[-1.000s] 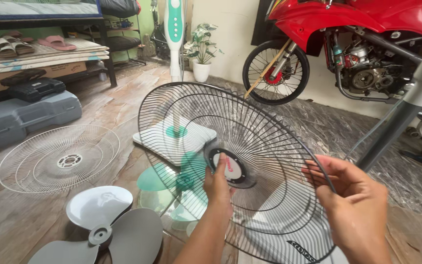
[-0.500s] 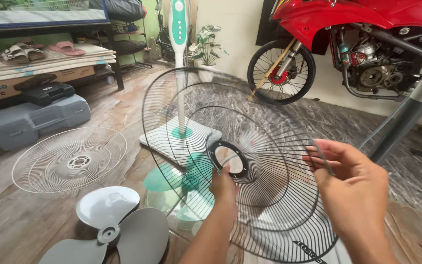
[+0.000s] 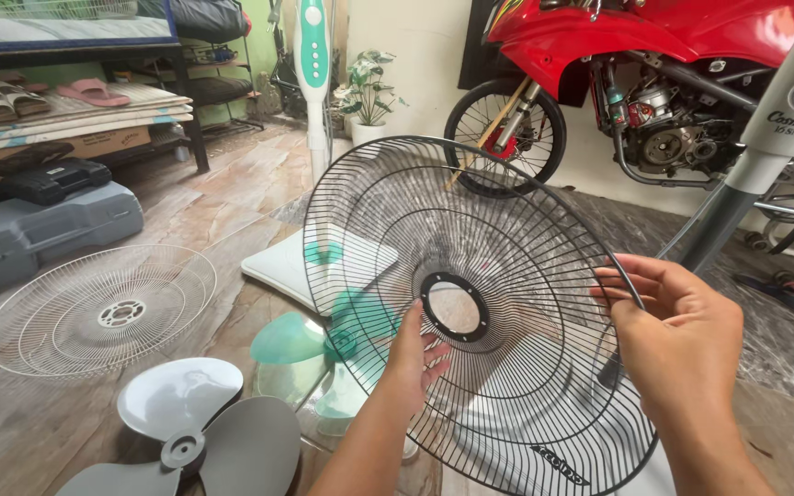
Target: The person disassembles a standing electric fan by removing the front grille, fan blades, and rear grille, then reassembles the components in reverse order. The person also retrieves a yellow lubricant canister and applies it to the fan motor area.
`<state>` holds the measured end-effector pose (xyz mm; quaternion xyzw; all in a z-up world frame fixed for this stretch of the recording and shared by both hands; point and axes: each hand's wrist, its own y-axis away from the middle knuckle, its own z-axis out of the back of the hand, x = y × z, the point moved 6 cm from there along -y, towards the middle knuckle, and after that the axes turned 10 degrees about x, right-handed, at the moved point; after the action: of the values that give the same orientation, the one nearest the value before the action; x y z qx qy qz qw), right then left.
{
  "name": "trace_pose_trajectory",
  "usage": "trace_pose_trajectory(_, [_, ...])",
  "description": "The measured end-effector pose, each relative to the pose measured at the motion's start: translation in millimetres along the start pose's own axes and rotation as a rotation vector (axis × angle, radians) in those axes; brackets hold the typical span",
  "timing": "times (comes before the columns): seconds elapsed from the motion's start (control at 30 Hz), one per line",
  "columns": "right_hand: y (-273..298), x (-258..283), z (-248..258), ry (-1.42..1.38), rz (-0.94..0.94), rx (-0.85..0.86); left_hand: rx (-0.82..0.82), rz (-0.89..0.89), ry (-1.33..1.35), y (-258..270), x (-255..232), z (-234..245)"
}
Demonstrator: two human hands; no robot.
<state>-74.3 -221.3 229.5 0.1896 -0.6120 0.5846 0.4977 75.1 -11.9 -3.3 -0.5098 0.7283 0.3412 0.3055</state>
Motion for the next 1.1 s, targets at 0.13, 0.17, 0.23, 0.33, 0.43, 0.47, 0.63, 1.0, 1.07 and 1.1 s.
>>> trace_pose_trajectory(0.13, [-2.9,-10.0,7.0,-0.007,-0.014,-0.036,0.044,0.031,-0.059,7.2,-2.6,-8.1])
trace_pose_trajectory(0.17, [-3.1,-12.7,8.1,-0.006,-0.022,-0.041,0.046,0.034,-0.081,8.6,-2.9,-8.3])
trace_pose_trajectory(0.23, [-3.6,-18.0,10.4,-0.012,-0.034,-0.056,0.04,0.045,-0.119,10.2,-2.4,-6.8])
trace_pose_trajectory(0.33, [-3.9,-25.6,14.6,-0.027,-0.049,-0.081,0.015,0.073,-0.192,8.8,1.6,0.4])
trace_pose_trajectory(0.43, [-5.3,-33.4,19.9,-0.039,-0.056,-0.104,-0.026,0.1,-0.31,0.6,8.6,12.1])
trace_pose_trajectory(0.47, [-6.0,-36.0,21.6,-0.044,-0.054,-0.115,-0.046,0.105,-0.345,-2.7,12.4,17.4])
trace_pose_trajectory(0.63, [-7.3,-52.7,26.4,-0.046,-0.079,-0.179,-0.082,-0.082,-0.826,-12.3,26.0,39.8])
trace_pose_trajectory(1.0, [-6.0,-117.5,39.8,-0.192,-0.328,-0.29,-0.355,0.314,-1.012,25.2,32.3,76.0])
trace_pose_trajectory(1.07, [-4.6,-137.3,41.5,-0.258,-0.399,-0.301,-0.309,0.461,-0.812,33.6,42.0,77.5])
trace_pose_trajectory(1.1, [-3.3,-147.2,41.9,-0.292,-0.434,-0.307,-0.284,0.53,-0.711,36.4,47.9,78.1])
